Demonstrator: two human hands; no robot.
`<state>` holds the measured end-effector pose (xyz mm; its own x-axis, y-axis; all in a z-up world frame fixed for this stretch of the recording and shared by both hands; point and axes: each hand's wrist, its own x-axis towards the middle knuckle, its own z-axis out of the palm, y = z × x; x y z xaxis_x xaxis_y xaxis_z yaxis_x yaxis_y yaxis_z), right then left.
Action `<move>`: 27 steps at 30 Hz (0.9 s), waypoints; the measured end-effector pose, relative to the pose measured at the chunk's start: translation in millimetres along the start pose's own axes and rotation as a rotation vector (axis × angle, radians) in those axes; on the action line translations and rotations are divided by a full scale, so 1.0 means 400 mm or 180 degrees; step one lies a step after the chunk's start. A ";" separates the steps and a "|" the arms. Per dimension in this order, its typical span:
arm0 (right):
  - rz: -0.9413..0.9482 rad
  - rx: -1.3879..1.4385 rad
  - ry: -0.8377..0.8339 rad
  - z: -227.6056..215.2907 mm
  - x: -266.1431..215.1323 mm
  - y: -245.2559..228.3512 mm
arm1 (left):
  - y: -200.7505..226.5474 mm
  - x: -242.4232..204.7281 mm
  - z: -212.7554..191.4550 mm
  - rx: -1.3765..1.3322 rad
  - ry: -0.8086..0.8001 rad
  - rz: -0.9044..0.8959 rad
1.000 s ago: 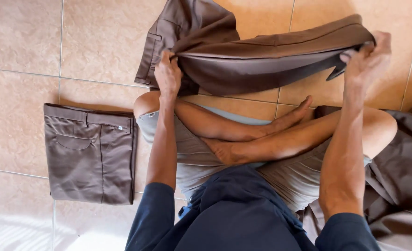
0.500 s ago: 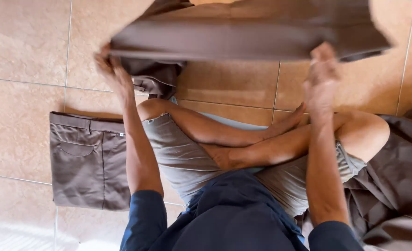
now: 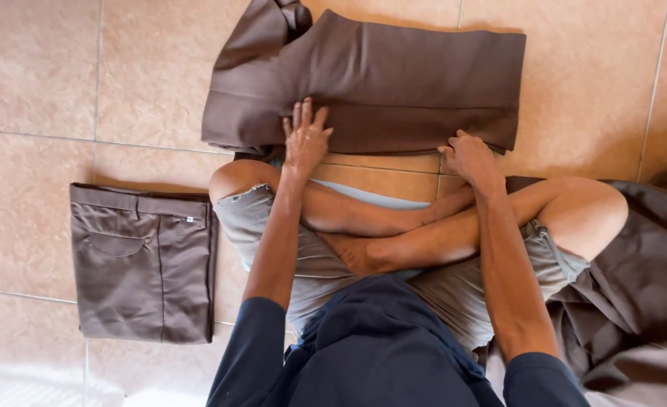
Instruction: A person sitting on the floor folding brown trousers into neat squares.
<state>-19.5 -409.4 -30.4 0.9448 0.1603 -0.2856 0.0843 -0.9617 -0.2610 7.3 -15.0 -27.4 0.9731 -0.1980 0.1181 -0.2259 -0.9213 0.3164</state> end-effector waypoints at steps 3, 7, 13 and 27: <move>-0.0300 0.0257 -0.0124 -0.075 -0.029 -0.030 | -0.056 0.008 0.078 0.0452 -0.0544 -0.0574; 0.0449 -0.0472 0.1817 0.031 0.043 0.035 | -0.090 -0.001 0.026 0.0259 -0.0744 -0.0874; 0.2189 0.1189 0.0733 0.128 0.176 0.259 | -0.126 -0.039 0.066 0.0160 -0.0873 -0.0839; 0.1598 0.2864 0.0575 0.056 0.119 0.172 | -0.243 -0.010 0.214 0.0797 0.0394 -0.1666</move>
